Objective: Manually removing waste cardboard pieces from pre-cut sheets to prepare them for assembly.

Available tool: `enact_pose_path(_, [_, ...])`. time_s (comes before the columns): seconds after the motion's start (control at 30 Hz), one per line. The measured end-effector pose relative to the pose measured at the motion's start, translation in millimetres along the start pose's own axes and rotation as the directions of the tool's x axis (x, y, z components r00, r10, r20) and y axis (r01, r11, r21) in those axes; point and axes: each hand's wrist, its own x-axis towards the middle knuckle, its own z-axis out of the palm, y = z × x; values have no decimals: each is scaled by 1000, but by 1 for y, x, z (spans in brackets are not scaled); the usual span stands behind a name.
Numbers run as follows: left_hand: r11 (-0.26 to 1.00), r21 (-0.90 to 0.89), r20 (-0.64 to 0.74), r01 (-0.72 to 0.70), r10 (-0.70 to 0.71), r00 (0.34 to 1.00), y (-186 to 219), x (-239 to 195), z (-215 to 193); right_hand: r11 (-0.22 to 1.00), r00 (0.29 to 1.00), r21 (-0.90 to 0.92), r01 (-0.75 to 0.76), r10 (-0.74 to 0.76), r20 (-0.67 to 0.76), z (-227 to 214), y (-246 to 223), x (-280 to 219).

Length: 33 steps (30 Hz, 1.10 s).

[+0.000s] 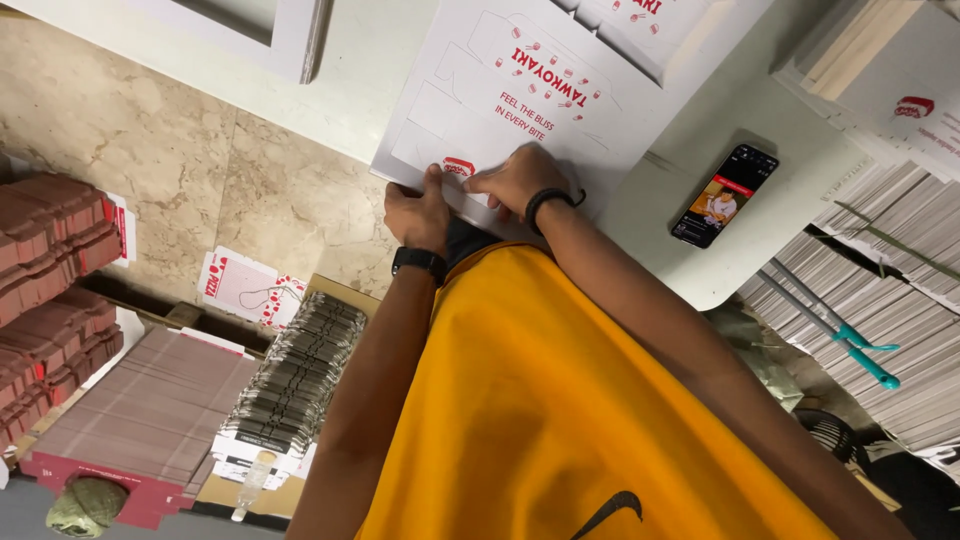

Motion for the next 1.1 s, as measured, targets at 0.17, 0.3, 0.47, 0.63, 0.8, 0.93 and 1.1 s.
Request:
enact_pose_path(0.17, [1000,-31,45,-1,3,999,11,-19,-14,1000,999,9,10,-10,31,3,3,9])
enact_pose_path(0.3, [969,-228,206,94,-47,977,-10,-19,-13,1000,998,-12,9,-8,55,2,3,6])
enact_pose_path(0.47, [968,-199,409,154,-61,910,19,-57,-24,994,994,-93,62,-54,94,2,14,12])
enact_pose_path(0.63, [1000,-31,277,0,9,961,-6,-42,-4,995,997,-91,46,-39,74,8,13,14])
enact_pose_path(0.8, [993,93,141,-69,55,988,-5,-43,7,997,999,-78,23,-19,51,10,10,21])
enact_pose_path(0.93, [994,24,189,-107,101,977,0,-45,-7,998,997,-25,59,-58,45,7,12,18])
enact_pose_path(1.1, [996,-64,300,59,-37,953,13,-33,-27,998,996,5,61,-61,70,16,21,27])
